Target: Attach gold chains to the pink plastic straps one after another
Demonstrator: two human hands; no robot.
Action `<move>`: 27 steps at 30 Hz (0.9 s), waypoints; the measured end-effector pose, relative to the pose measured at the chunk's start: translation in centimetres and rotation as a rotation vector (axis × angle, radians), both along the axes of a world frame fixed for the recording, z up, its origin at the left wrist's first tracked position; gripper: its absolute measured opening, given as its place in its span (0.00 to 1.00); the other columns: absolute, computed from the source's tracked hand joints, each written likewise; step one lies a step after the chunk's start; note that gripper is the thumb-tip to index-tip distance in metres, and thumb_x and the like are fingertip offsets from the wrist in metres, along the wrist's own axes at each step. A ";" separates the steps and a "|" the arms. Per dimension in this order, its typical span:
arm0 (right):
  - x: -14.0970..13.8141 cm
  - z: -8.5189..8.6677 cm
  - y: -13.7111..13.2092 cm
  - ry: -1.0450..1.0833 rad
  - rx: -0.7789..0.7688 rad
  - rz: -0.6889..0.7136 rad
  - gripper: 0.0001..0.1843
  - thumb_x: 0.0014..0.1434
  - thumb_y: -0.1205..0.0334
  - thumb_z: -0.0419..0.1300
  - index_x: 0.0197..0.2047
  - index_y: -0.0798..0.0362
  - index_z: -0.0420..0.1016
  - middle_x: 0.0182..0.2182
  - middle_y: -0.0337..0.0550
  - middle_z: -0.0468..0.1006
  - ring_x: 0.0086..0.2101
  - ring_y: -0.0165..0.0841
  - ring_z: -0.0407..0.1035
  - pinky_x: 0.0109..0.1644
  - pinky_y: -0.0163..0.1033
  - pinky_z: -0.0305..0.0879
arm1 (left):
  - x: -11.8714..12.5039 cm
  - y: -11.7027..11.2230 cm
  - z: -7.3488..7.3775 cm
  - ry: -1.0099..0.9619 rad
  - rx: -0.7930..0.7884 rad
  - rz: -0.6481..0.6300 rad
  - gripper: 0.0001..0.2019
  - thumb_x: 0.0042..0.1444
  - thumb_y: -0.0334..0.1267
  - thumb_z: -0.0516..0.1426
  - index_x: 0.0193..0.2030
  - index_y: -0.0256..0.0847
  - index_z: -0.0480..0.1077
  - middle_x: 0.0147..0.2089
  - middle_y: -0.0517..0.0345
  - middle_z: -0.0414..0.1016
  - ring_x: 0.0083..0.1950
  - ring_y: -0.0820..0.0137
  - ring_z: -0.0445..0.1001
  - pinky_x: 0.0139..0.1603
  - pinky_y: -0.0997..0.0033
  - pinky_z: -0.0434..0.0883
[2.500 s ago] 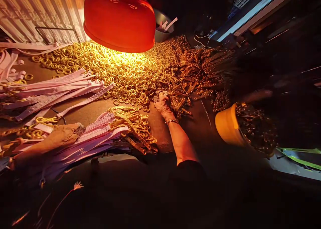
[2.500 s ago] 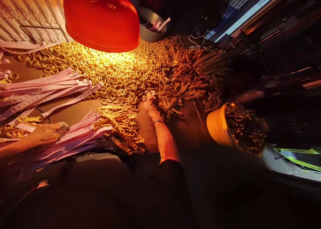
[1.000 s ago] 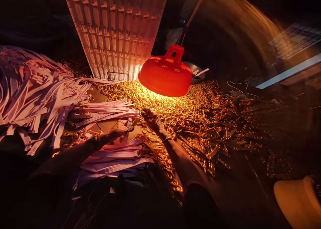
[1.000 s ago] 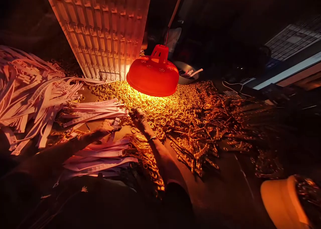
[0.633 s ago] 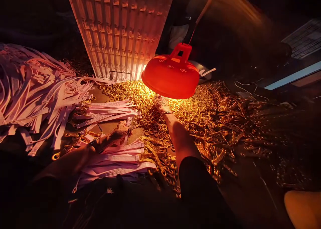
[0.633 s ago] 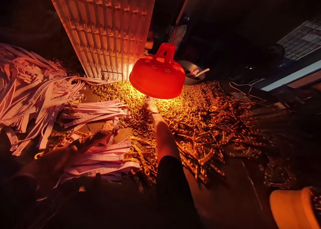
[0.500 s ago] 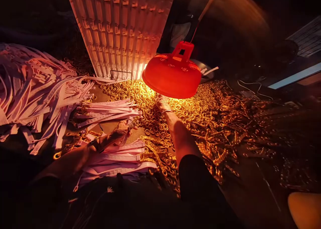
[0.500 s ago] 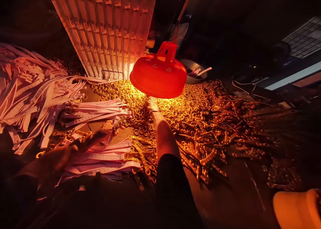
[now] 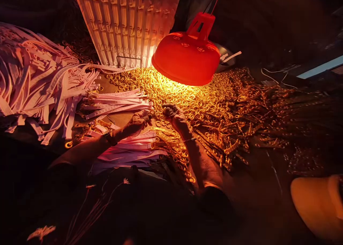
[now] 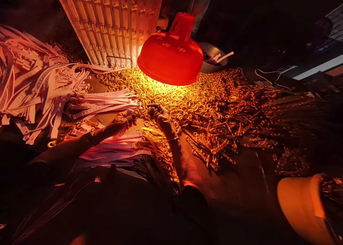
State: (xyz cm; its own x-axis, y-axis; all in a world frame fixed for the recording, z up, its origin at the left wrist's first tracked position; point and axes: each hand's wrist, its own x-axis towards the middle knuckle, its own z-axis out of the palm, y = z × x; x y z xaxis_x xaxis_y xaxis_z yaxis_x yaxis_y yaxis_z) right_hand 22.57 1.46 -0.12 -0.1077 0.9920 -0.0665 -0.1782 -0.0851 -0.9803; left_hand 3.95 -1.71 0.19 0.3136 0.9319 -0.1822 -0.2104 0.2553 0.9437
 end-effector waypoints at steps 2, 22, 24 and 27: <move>-0.3 -0.6 -1.9 0.123 -0.056 0.026 0.15 0.50 0.56 0.67 0.41 0.51 0.74 0.23 0.32 0.68 0.22 0.23 0.60 0.25 0.30 0.57 | 0.4 -0.2 0.3 -0.004 -0.007 -0.032 0.14 0.48 0.43 0.66 0.31 0.34 0.70 0.23 0.59 0.72 0.20 0.80 0.62 0.21 0.79 0.57; -3.2 -3.1 -3.4 0.326 -0.371 0.137 0.10 0.49 0.57 0.69 0.30 0.52 0.75 0.23 0.35 0.72 0.23 0.25 0.61 0.27 0.31 0.62 | 2.1 -1.2 -0.7 0.069 0.183 0.046 0.13 0.55 0.44 0.60 0.28 0.35 0.71 0.25 0.57 0.71 0.22 0.78 0.63 0.21 0.77 0.58; -3.7 -2.9 -3.5 0.292 -0.332 0.045 0.14 0.49 0.53 0.70 0.27 0.52 0.71 0.21 0.35 0.71 0.22 0.26 0.61 0.26 0.32 0.62 | 2.0 -0.9 -1.0 0.092 0.188 0.071 0.11 0.55 0.42 0.58 0.28 0.36 0.71 0.24 0.58 0.70 0.22 0.78 0.61 0.22 0.76 0.57; -3.5 -1.4 -4.4 0.194 -0.209 -0.019 0.18 0.51 0.45 0.67 0.28 0.51 0.70 0.21 0.35 0.71 0.23 0.28 0.65 0.28 0.34 0.65 | 1.8 -0.7 -1.0 0.107 0.197 0.100 0.10 0.52 0.40 0.60 0.25 0.37 0.68 0.21 0.60 0.66 0.23 0.76 0.60 0.22 0.76 0.56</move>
